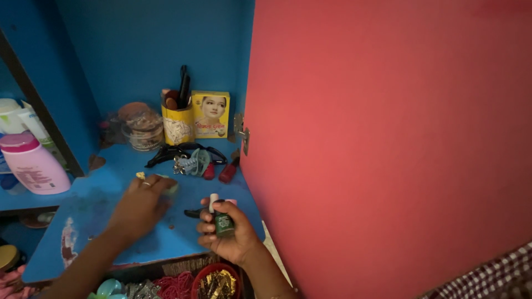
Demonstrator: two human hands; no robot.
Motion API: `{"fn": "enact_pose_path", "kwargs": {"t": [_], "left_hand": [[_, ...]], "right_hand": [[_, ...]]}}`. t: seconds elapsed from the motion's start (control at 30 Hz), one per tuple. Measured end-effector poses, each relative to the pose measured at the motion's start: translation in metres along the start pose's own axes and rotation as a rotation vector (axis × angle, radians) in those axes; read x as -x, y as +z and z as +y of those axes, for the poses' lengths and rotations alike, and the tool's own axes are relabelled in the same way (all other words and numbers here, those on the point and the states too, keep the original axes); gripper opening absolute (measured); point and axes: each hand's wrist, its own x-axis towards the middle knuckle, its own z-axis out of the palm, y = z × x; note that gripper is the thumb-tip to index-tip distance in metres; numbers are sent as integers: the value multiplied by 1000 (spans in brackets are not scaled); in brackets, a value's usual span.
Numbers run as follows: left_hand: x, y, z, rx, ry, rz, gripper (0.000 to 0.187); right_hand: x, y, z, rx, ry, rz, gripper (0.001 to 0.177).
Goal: Organizing various hair clips, hair bands, and nail polish bottles in a vanity drawer and on a shelf.
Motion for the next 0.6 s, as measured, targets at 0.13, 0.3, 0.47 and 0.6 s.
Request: {"fn": "enact_pose_path", "kwargs": {"t": [0.13,0.3,0.47,0.6], "left_hand": [[-1,-4,-8,-70,-3,62,43],[-13,-19,-8,-213,28,17,34],[-46,-23,11,-267,-24,-114,38],[-88,27,19,19,36,-147,28]], "right_hand": [[0,1,0,-7,-4,22,30],[-1,1,0,-5,-13,27,30],[1,-1,0,-44,2,-8,28],[-1,-4,-1,-129,46,-20,26]]}}
